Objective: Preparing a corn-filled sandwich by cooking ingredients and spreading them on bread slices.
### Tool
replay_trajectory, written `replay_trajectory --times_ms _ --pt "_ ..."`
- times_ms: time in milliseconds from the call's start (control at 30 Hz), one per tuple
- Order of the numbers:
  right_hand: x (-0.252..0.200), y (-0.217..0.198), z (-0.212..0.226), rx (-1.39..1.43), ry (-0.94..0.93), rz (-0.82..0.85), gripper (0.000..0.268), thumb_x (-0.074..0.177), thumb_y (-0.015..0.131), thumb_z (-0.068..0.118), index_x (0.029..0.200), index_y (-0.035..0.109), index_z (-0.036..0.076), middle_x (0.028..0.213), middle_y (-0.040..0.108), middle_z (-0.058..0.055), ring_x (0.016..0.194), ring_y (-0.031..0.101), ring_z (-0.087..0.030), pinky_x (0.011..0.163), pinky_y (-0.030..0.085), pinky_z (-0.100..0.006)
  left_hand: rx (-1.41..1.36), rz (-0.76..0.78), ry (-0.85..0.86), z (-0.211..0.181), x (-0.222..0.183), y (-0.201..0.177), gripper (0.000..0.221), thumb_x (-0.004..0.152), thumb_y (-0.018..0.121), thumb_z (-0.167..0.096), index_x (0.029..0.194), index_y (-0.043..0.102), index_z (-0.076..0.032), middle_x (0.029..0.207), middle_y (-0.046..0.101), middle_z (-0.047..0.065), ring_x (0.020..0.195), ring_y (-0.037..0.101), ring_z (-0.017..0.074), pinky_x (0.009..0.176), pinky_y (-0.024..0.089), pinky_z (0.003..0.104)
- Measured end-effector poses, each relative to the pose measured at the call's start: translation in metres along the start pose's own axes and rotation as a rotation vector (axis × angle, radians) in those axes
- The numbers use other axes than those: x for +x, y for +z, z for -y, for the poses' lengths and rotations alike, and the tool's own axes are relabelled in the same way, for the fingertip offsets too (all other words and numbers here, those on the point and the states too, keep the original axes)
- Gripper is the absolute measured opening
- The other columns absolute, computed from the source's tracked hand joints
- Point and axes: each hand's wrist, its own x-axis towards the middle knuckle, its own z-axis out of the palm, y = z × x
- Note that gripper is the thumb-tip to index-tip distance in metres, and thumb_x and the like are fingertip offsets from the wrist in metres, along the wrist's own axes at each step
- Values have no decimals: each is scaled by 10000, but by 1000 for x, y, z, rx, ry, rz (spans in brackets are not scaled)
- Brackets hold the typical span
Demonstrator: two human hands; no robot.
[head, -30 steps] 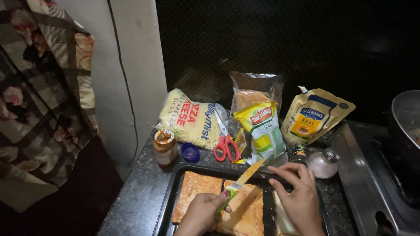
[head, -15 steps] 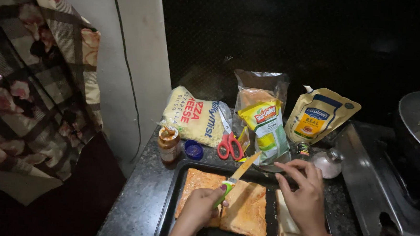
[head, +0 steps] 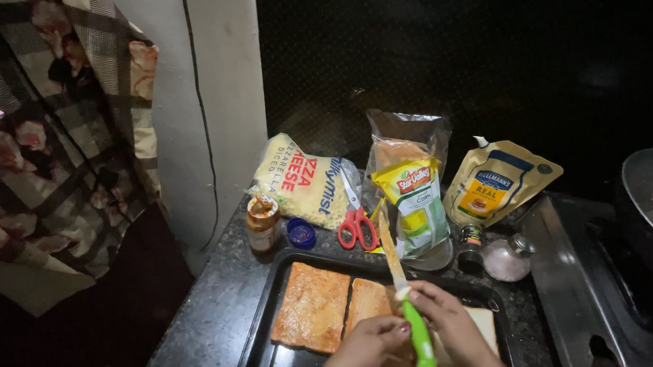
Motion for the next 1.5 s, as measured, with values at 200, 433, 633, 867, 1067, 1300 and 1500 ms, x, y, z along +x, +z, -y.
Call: replay_trajectory --times_ms 200,433,633,867,1067,1300,1500 --pt "12 -49 9 -53 47 -29 262 983 546 193 1135 640 2 812 654 -92 694 677 -195 647 571 -338 97 -302 4 -48 -16 -42 297 903 632 -191 1147 738 -59 992 787 55 786 750 201 647 600 321" --pt "14 -70 21 -409 172 -181 234 996 535 184 1122 678 48 855 675 -78 732 683 -177 694 598 -330 92 -567 42 -89 -51 -46 317 898 684 -316 1043 733 -39 956 772 54 820 693 162 660 567 318" --pt "34 -102 -14 -701 165 -198 234 934 555 178 1045 733 73 873 739 -68 768 682 -169 745 569 -323 129 -533 15 -85 -46 -39 358 875 703 -368 1049 750 -59 1003 788 39 849 705 163 696 515 285" --pt "23 -81 2 -918 225 -311 261 883 636 257 1064 775 130 929 785 -74 874 723 -198 836 558 -365 83 -632 73 -84 -41 -50 412 882 670 -387 1129 734 -64 1109 776 52 932 692 187 789 555 336" --pt "31 -94 -5 -1279 63 -403 376 816 725 297 1170 766 177 1083 745 -101 1013 736 -250 948 567 -389 116 -649 76 -89 -45 -49 377 881 660 -339 1134 736 -70 1095 790 46 943 700 191 817 522 329" --pt "4 -59 60 -1207 -77 -389 436 830 733 293 1240 720 144 1152 712 -139 1089 722 -268 990 554 -364 105 -659 87 -103 -44 -42 396 887 663 -351 1152 713 -60 1084 784 59 982 706 211 876 505 349" --pt "-7 -59 87 -1150 -169 -344 436 832 746 304 1230 710 129 1164 711 -103 1087 724 -243 964 559 -361 105 -664 94 -105 -45 -36 388 888 654 -355 1147 716 -73 1081 790 56 988 707 197 887 500 341"
